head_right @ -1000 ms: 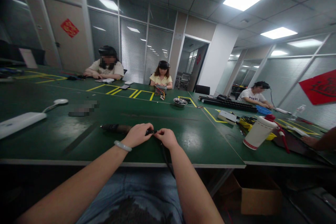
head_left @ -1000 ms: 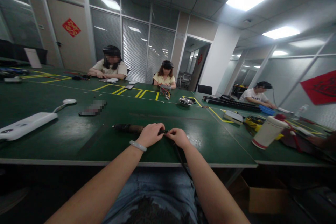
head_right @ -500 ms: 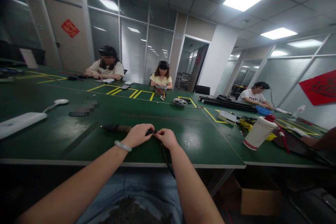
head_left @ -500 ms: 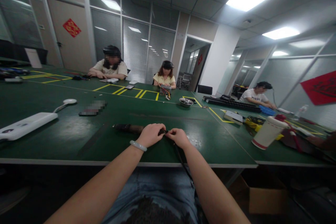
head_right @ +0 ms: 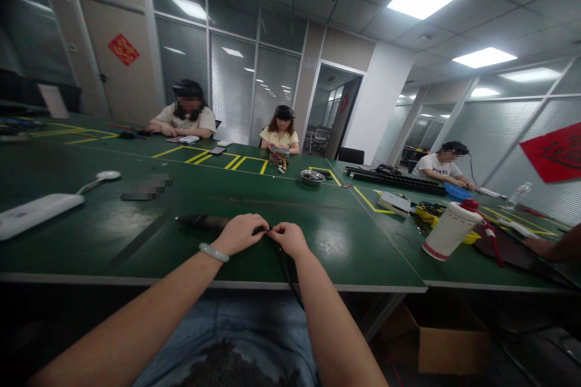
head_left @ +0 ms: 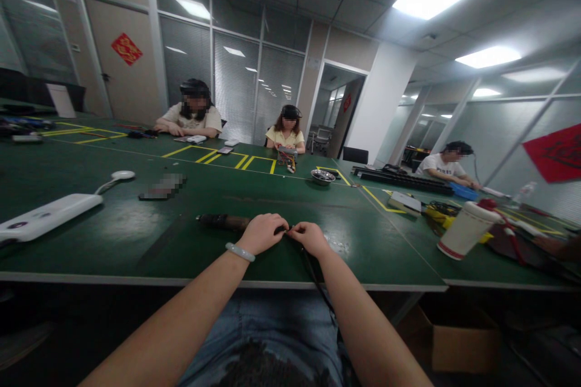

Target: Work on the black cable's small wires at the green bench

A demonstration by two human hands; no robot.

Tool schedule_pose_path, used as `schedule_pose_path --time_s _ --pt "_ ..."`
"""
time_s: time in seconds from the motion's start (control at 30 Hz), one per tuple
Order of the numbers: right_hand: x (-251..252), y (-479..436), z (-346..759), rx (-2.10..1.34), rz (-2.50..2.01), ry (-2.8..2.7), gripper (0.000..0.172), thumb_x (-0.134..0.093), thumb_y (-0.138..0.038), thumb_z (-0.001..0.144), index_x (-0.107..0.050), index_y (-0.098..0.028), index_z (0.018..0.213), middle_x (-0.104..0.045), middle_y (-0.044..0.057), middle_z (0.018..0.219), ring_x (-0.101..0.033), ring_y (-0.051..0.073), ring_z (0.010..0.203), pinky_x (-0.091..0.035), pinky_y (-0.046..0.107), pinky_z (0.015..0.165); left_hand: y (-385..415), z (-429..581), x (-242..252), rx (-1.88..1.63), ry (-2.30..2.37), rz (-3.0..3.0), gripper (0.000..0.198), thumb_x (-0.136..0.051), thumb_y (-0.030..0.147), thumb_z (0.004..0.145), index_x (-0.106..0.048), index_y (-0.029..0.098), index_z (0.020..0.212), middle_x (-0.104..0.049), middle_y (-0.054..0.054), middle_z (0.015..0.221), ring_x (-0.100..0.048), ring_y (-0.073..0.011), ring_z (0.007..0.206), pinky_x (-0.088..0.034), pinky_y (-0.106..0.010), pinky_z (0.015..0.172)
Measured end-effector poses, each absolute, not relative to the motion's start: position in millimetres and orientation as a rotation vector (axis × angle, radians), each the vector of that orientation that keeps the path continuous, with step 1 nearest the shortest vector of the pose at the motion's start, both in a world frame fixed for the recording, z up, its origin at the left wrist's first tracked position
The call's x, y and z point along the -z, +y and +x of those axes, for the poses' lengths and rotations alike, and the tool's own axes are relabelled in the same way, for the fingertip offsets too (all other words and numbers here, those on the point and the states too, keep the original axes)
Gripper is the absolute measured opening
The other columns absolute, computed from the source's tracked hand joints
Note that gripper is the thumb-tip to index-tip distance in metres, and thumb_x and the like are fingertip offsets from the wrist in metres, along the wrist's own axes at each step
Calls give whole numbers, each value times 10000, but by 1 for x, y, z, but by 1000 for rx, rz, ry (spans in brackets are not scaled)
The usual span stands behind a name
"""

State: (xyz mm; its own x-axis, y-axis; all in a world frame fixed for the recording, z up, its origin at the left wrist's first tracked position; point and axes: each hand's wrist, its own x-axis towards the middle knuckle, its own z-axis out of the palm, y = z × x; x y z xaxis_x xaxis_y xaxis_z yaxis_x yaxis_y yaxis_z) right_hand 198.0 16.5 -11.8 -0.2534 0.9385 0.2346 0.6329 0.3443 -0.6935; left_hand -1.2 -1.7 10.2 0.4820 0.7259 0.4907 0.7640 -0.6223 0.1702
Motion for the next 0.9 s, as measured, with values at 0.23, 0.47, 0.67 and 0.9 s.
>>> schedule_pose_path --time_s 0.23,0.47,0.67,0.9 --pt "10 15 198 -633 -1387 -1981 268 -654 -435 760 -720 -178 793 -692 15 736 -604 141 672 -403 225 595 -2 0 -11 818 -1386 -2624 192 -578 270 821 -629 254 1006 -663 -18 989 -595 -181 921 -424 -295 828" --pt "8 14 198 -628 -1377 -1987 255 -654 -432 764 -722 -187 789 -696 10 758 -610 142 694 -408 231 616 -2 0 -10 827 -1396 -2611 156 -578 268 822 -620 244 970 -660 -17 963 -598 -187 902 -426 -308 819" --pt "8 14 198 -643 -1390 -1989 260 -653 -428 770 -728 -184 816 -705 23 783 -617 147 701 -427 238 639 -3 0 -11 805 -1408 -2627 158 -585 268 819 -637 240 965 -660 -26 975 -597 -187 920 -428 -308 842" --pt "10 16 199 -625 -1374 -1992 257 -653 -427 768 -725 -182 800 -685 12 729 -594 136 663 -413 229 616 -2 0 -12 814 -1364 -2652 147 -569 267 826 -660 257 942 -662 -17 976 -590 -182 920 -425 -305 837"
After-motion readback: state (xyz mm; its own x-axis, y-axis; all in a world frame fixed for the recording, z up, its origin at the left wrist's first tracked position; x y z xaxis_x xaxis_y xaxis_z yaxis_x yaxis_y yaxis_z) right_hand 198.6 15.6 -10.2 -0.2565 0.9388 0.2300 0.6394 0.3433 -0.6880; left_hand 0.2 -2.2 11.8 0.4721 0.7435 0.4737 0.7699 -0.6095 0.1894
